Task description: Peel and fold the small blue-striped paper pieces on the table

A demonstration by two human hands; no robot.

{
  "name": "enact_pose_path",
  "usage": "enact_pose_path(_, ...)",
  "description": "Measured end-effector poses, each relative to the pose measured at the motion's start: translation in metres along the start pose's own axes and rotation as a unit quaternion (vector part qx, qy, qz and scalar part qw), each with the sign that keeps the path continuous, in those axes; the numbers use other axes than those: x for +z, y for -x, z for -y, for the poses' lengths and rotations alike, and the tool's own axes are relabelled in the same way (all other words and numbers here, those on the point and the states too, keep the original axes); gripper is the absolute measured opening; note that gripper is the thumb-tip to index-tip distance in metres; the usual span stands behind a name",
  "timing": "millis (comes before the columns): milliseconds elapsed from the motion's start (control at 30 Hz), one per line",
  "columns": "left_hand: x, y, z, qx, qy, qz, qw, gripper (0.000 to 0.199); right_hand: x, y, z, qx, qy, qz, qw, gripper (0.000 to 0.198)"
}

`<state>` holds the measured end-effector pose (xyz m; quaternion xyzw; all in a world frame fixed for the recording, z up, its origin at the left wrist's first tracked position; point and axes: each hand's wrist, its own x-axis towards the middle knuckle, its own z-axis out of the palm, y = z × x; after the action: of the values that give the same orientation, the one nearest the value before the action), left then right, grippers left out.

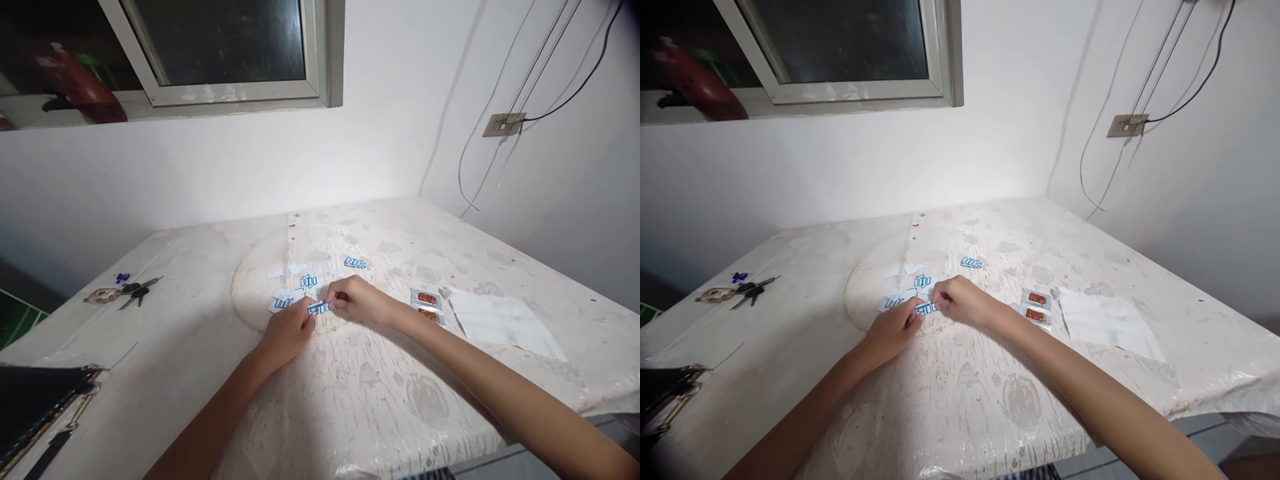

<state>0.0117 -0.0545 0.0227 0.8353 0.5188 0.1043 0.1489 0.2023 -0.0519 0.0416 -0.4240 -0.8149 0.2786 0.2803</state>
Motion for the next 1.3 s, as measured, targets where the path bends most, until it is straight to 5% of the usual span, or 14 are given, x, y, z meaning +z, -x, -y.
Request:
enact_pose_path(200,0.0,0.002,0.001,0.006,0.006,0.003,1.0,0.012,0.022,-0.003,-0.015,0.021,-0.034,-0.014,0.999,0.008)
enact_pose_path(467,0.001,0.002,-0.004,0.026,-0.026,-0.035,0.999,0.017,0.024,-0.001,-0.01,-0.119,0.129,-0.056,0.983,0.015)
enact_pose_path(633,0.002,0.002,-0.003,0.024,-0.033,-0.038,0.998,0.017,0.025,-0.001,-0.014,-0.082,0.072,-0.056,0.992,0.031)
enact_pose_path(833,0.002,0.003,-0.004,0.01,-0.016,-0.032,0.999,0.018,0.028,-0.005,-0.019,-0.038,-0.029,-0.047,0.998,0.024)
enact_pose_path(1300,0.005,0.004,-0.006,0.007,-0.016,-0.043,0.999,0.021,0.027,-0.001,-0.016,-0.034,-0.035,-0.036,0.998,0.024)
